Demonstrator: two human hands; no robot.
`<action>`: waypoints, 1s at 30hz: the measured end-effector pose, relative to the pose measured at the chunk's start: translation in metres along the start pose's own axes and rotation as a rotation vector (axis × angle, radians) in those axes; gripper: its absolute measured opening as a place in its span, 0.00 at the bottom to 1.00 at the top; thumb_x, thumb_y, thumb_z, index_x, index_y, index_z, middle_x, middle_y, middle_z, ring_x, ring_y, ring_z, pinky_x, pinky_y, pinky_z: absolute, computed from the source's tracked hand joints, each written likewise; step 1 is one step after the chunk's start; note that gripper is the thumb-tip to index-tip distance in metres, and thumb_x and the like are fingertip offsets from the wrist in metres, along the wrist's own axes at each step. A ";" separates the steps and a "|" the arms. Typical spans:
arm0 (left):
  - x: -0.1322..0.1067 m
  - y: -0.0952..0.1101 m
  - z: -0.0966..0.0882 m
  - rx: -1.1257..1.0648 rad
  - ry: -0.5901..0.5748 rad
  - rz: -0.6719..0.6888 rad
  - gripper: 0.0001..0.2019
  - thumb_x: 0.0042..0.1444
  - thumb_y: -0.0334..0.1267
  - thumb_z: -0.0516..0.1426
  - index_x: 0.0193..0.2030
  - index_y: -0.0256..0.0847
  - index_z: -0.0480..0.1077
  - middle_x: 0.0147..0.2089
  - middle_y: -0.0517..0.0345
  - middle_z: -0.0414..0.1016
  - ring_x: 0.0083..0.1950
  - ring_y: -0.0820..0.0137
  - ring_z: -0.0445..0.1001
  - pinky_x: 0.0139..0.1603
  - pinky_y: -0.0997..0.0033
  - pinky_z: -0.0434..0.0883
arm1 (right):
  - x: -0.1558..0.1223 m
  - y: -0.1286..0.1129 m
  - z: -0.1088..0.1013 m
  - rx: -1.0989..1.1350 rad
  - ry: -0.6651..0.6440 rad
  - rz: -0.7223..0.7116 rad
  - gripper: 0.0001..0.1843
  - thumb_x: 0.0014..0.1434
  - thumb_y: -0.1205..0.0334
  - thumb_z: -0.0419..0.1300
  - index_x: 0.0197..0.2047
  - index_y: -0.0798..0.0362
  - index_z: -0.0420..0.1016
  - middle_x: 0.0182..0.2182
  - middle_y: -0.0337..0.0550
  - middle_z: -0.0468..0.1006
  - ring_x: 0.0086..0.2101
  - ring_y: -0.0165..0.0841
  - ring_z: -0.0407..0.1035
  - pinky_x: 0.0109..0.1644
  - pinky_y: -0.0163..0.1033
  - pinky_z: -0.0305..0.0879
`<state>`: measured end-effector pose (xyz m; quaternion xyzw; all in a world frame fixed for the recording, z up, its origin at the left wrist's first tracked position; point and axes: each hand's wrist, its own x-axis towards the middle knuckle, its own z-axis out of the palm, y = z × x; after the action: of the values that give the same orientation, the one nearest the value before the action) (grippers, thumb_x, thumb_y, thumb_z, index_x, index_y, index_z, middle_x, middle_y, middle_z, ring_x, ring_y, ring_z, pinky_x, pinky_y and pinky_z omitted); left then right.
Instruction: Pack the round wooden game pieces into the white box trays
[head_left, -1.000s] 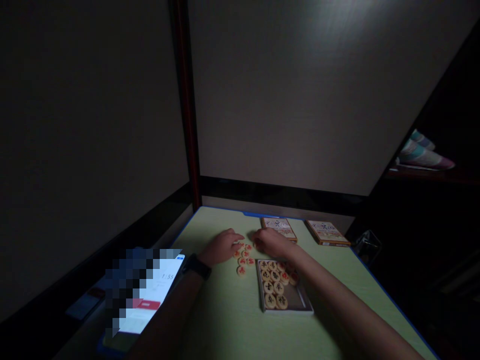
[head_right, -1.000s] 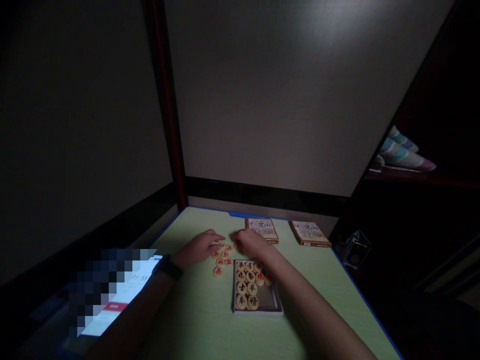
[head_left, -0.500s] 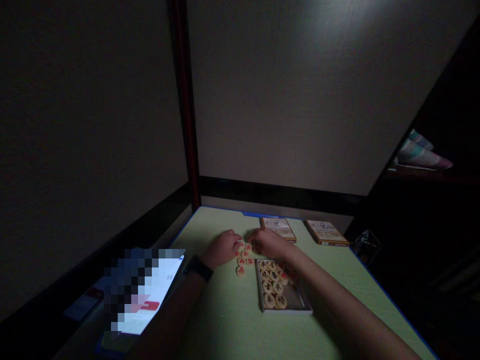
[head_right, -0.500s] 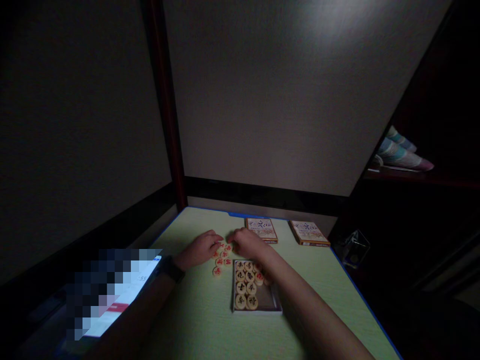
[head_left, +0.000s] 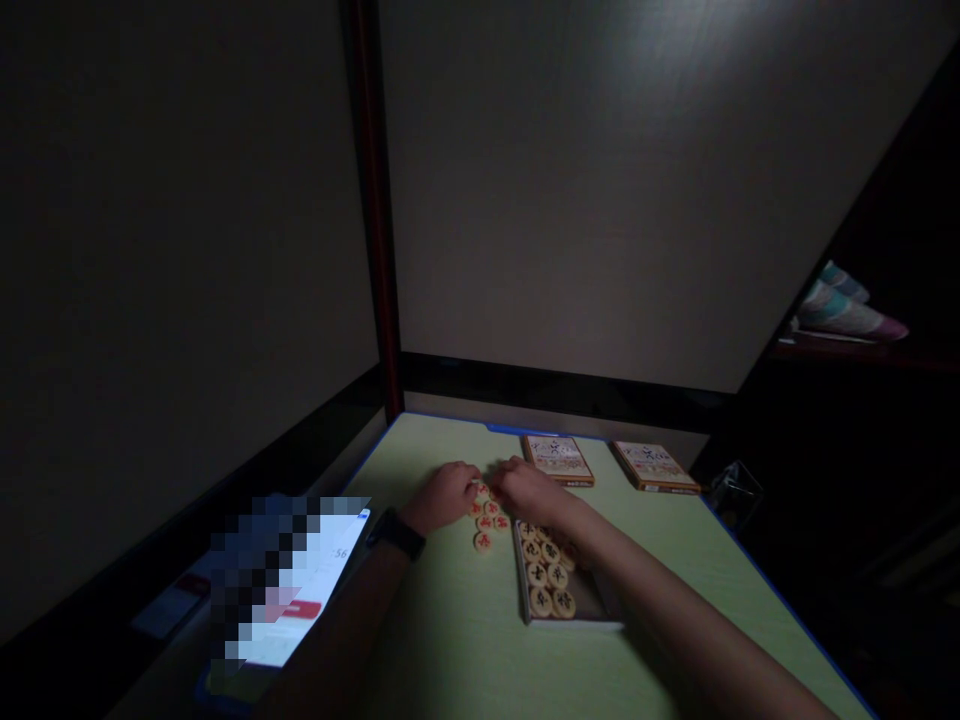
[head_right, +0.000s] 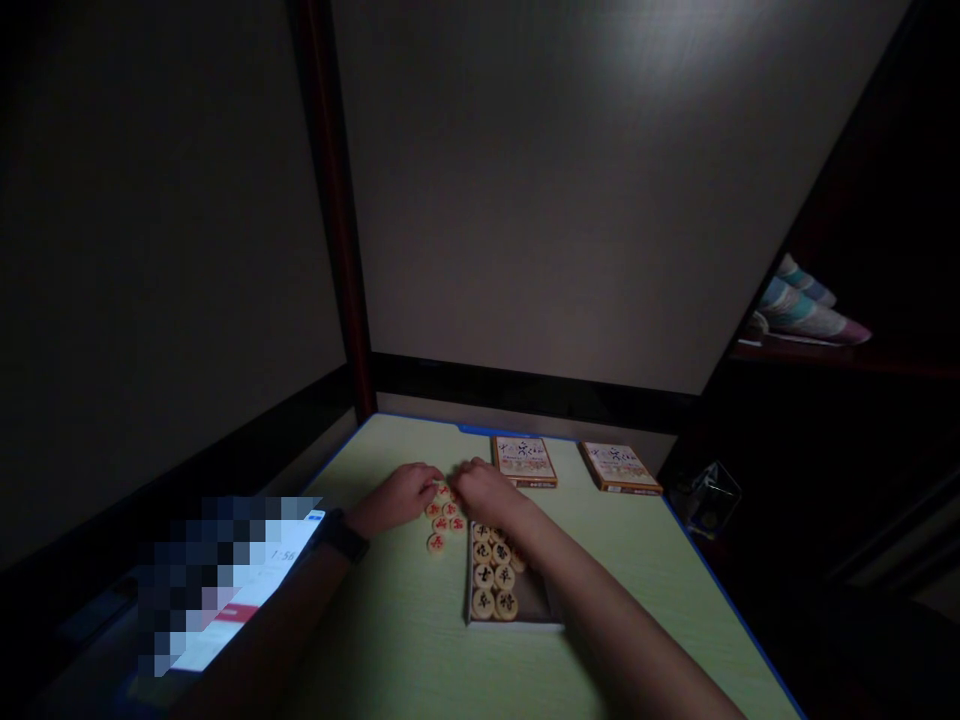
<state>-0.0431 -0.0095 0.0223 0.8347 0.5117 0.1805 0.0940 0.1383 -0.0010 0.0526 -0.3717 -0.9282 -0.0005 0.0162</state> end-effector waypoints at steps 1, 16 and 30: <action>0.000 0.000 -0.001 -0.010 -0.001 -0.004 0.13 0.57 0.27 0.50 0.42 0.36 0.75 0.42 0.49 0.79 0.47 0.62 0.76 0.53 0.66 0.69 | 0.000 -0.001 -0.001 -0.003 0.002 0.001 0.10 0.61 0.71 0.55 0.40 0.60 0.80 0.39 0.55 0.80 0.43 0.40 0.71 0.48 0.39 0.61; -0.003 -0.005 -0.008 -0.041 0.041 -0.120 0.12 0.53 0.21 0.50 0.37 0.39 0.70 0.32 0.57 0.75 0.36 0.69 0.74 0.39 0.73 0.66 | -0.003 -0.012 -0.006 0.133 0.044 0.000 0.11 0.58 0.73 0.58 0.43 0.55 0.78 0.41 0.48 0.81 0.41 0.34 0.73 0.42 0.33 0.60; -0.003 -0.005 -0.010 -0.036 0.023 -0.121 0.11 0.53 0.23 0.50 0.32 0.39 0.72 0.32 0.57 0.77 0.35 0.69 0.73 0.38 0.73 0.65 | 0.003 -0.022 -0.012 0.159 0.002 -0.036 0.09 0.56 0.71 0.59 0.37 0.53 0.80 0.38 0.47 0.82 0.39 0.35 0.75 0.39 0.33 0.60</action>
<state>-0.0526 -0.0097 0.0290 0.7983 0.5590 0.1932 0.1137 0.1218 -0.0150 0.0645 -0.3524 -0.9319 0.0726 0.0466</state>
